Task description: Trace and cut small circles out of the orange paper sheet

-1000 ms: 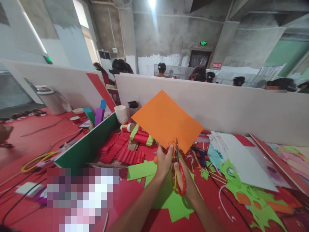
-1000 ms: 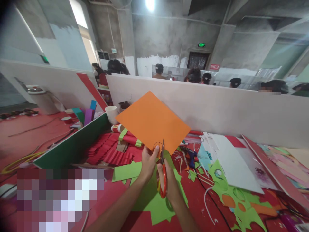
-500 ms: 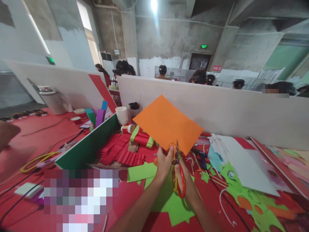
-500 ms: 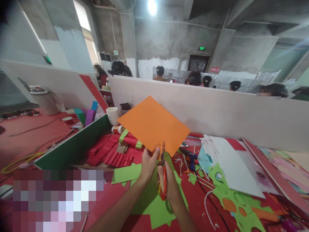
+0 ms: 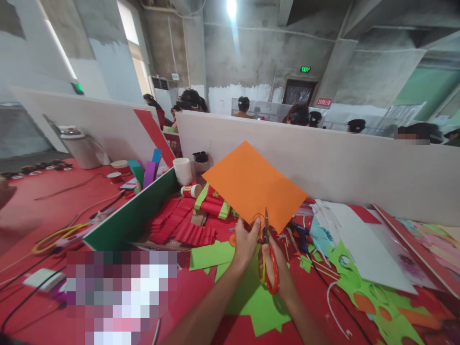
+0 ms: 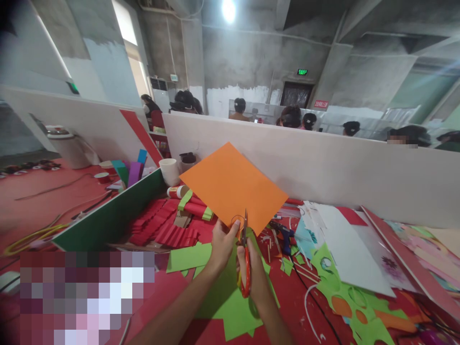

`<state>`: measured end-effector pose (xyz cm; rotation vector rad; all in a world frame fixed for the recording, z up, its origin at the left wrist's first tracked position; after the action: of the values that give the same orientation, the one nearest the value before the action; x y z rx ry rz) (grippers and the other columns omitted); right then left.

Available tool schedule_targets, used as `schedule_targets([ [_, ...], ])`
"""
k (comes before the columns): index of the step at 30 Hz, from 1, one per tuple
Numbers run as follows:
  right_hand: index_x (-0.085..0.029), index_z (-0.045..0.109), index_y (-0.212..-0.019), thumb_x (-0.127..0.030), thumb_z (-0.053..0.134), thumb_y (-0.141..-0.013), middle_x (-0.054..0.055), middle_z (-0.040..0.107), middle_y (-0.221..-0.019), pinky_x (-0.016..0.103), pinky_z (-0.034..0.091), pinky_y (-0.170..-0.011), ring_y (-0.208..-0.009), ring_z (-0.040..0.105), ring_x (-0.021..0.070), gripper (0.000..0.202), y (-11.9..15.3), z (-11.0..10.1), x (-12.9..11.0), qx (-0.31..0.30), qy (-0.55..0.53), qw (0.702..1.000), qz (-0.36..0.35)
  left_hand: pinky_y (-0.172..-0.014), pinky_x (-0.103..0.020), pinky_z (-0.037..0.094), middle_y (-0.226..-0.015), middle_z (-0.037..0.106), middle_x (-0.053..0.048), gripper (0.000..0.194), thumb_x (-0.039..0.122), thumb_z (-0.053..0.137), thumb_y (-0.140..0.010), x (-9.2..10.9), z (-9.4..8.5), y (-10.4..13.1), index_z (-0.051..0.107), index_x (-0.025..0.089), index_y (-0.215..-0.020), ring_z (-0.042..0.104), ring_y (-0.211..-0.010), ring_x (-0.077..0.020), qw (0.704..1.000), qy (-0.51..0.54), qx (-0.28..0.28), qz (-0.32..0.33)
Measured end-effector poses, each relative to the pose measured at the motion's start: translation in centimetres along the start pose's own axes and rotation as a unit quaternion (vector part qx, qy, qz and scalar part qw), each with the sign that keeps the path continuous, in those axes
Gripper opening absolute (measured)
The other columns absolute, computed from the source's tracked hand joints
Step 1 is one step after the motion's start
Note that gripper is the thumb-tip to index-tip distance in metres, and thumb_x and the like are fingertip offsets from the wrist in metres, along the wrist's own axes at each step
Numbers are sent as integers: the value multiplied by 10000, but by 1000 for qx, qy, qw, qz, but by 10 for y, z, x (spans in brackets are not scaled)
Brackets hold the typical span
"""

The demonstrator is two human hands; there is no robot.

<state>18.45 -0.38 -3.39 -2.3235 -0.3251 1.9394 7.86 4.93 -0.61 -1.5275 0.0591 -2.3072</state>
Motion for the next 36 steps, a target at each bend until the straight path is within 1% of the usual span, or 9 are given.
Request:
schedule_targets([
  [3,-263,549,-1305,-642,436,-923,18,577,-638,324,477,-492,-543,566,220,549,0,2,4,-7,-14,999,36,-864,-344,517,-1054,700,-114,324,314,686,-801,-1,-1,0,574,146,-1054,675,-968,-224,1000,-3,4,-5],
  [7,-244,558,-1257,-643,457,-913,16,561,-652,317,481,-485,-537,564,206,536,-2,2,11,-6,-32,998,50,-864,-343,515,-1054,701,-117,315,316,684,-805,-1,-1,-1,572,147,-1045,673,-974,-225,1000,-8,2,-2],
  [10,-246,548,-1263,-663,462,-899,13,558,-650,294,466,-458,-523,552,194,561,-3,1,14,-7,-45,997,62,-875,-344,511,-1065,702,-118,311,309,684,-806,1,-1,-1,571,148,-1047,672,-987,-225,1000,-10,-2,-1],
  [15,-246,514,-1315,-668,446,-906,15,561,-694,262,452,-453,-527,531,168,592,-6,-3,7,-11,-32,999,42,-855,-354,518,-1067,704,-129,283,309,680,-806,0,-2,-1,585,141,-1013,677,-972,-235,999,-35,-7,-6],
  [19,-232,487,-1325,-662,452,-911,-13,516,-664,237,445,-454,-516,512,145,598,-8,-3,10,-23,-40,998,52,-845,-355,520,-1044,709,-124,276,316,684,-803,1,-1,-1,597,141,-998,681,-953,-234,999,-37,-13,-10],
  [23,-215,508,-1259,-678,472,-894,-32,478,-624,220,430,-440,-505,503,134,591,-9,-4,17,-21,-45,996,68,-843,-354,520,-1037,709,-123,276,325,688,-804,4,-1,-1,601,141,-991,679,-948,-232,999,-36,-9,-6],
  [29,-206,522,-1180,-706,509,-856,-33,489,-622,213,410,-415,-488,491,125,596,-9,-4,25,-20,-57,994,92,-832,-354,522,-1034,707,-133,271,318,676,-814,5,-2,0,603,132,-997,679,-939,-233,999,-48,-9,1],
  [33,-205,524,-1171,-740,498,-838,-38,482,-596,212,402,-406,-471,483,124,631,-11,-4,25,-18,-54,994,91,-845,-350,521,-1043,707,-130,281,323,678,-813,3,-2,-1,605,134,-1007,679,-958,-232,999,-46,-9,-5],
  [36,-219,517,-1189,-703,479,-876,-38,480,-623,210,410,-429,-493,491,121,578,-11,-7,19,-23,-53,996,73,-856,-354,522,-1057,708,-131,303,332,695,-798,4,-2,-1,606,138,-1013,678,-973,-236,999,-43,-15,-11],
])
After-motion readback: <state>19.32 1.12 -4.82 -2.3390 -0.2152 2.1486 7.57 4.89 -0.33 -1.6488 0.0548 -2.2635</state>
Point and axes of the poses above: each hand's wrist, its own y-axis away from the middle knuckle, its own z-axis out of the palm, x = y × z, the point moved 4 cm from there along -y, towards the middle knuckle
